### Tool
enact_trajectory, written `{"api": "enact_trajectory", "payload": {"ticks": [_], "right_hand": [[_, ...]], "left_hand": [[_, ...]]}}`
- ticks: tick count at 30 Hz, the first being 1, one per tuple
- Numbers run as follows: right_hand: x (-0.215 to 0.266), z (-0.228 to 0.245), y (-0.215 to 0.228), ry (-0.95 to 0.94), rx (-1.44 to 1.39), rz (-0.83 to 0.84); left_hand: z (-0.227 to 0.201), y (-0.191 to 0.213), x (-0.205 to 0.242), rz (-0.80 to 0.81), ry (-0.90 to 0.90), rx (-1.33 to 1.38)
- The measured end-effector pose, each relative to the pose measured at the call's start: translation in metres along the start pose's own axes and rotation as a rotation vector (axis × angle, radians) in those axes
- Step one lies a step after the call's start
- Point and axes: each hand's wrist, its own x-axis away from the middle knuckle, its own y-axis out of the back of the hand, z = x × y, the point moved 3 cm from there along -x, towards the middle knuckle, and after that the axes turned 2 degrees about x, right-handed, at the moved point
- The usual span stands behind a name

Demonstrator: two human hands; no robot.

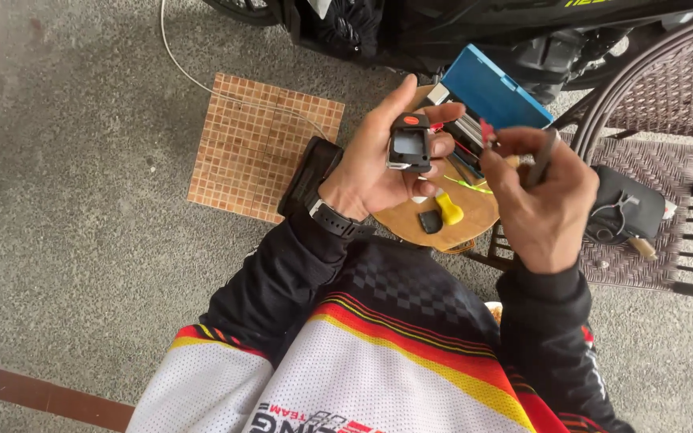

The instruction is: The person is repairing a car key remote by prying it open with a tool, inspecting the internal electronics, and then organizing various boxes and tools within a large storage case.

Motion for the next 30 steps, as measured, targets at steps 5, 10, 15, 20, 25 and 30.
{"api": "enact_trajectory", "payload": {"ticks": [5, 10, 15, 20, 25, 30], "right_hand": [[-0.027, 0.006, -0.024, -0.055, -0.052, 0.146], [-0.027, -0.007, -0.041, -0.284, -0.372, 0.279], [-0.027, -0.005, -0.05, -0.336, -0.451, 0.27], [-0.026, -0.029, -0.058, -0.387, -0.497, 0.256], [-0.022, -0.065, -0.029, -0.029, -0.244, 0.019], [0.0, -0.033, -0.002, 0.106, -0.189, -0.062]], "left_hand": [[0.0, 0.001, -0.003, 0.004, -0.04, -0.099], [-0.004, 0.038, -0.015, -0.156, -0.06, -0.176], [-0.001, 0.063, -0.03, -0.218, -0.068, -0.178], [-0.006, 0.082, -0.044, -0.28, -0.037, -0.19], [-0.007, 0.089, -0.049, -0.271, -0.096, -0.265], [-0.005, 0.071, -0.041, -0.268, -0.116, -0.244]]}}
